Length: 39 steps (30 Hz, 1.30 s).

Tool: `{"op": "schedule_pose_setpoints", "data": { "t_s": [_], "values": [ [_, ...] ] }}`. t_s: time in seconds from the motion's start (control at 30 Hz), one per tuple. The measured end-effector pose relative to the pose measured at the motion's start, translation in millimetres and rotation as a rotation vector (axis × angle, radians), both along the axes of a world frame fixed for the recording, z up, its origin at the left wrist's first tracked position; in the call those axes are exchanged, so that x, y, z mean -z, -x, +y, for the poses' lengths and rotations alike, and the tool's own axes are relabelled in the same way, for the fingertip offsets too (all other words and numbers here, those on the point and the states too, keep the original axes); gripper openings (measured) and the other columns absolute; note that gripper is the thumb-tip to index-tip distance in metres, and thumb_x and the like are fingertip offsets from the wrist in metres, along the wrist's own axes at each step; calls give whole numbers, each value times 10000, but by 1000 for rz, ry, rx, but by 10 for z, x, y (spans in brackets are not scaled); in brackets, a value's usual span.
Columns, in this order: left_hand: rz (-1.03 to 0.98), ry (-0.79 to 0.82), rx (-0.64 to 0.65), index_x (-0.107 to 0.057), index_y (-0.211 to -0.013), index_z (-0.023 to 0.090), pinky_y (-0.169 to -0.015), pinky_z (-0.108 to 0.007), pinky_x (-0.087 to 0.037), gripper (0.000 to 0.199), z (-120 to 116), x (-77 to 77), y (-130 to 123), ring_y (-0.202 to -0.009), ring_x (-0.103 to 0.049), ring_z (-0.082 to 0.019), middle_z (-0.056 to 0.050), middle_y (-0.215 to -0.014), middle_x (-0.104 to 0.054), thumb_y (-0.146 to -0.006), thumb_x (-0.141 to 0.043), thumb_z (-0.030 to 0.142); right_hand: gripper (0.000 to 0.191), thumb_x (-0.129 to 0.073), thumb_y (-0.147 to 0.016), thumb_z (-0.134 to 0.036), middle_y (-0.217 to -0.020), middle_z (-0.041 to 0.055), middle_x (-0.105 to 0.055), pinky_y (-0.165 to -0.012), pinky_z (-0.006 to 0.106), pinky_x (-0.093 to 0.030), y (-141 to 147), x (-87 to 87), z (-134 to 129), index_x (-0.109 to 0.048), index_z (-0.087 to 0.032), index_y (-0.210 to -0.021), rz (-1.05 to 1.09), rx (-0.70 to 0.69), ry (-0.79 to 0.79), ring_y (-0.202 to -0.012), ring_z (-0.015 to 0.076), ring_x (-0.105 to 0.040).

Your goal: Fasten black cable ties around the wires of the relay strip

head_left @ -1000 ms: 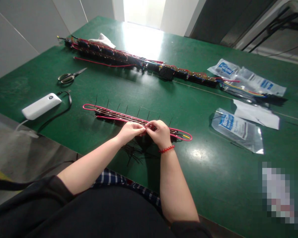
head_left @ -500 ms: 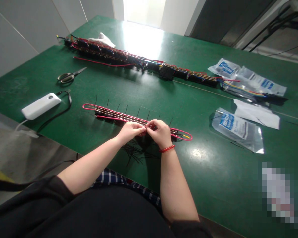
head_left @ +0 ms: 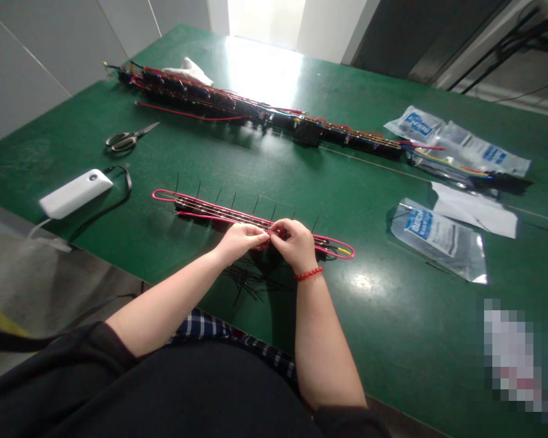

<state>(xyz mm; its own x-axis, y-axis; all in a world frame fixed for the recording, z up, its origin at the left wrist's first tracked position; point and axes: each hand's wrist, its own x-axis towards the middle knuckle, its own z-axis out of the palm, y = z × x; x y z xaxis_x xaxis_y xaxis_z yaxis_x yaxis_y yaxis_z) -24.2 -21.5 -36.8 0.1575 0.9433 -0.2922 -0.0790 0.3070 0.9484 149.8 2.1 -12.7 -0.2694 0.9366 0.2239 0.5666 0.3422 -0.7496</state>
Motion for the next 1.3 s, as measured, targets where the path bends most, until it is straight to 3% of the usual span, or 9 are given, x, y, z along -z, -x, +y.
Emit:
{"op": "schedule_pose_setpoints", "data": {
  "t_s": [1.3],
  "values": [
    [-15,-2,-12,-772,-842,113,-636,-242,-543,393,8,3,-2,-642,-649,-126,-66,-734,-734,-705,-834,476,53,-679,-790,-192,-772,15,-724,-688,311,-464,-8,14,8,-701,-237,-771,-48,-43,-76,-741,195,-611]
  ]
}}
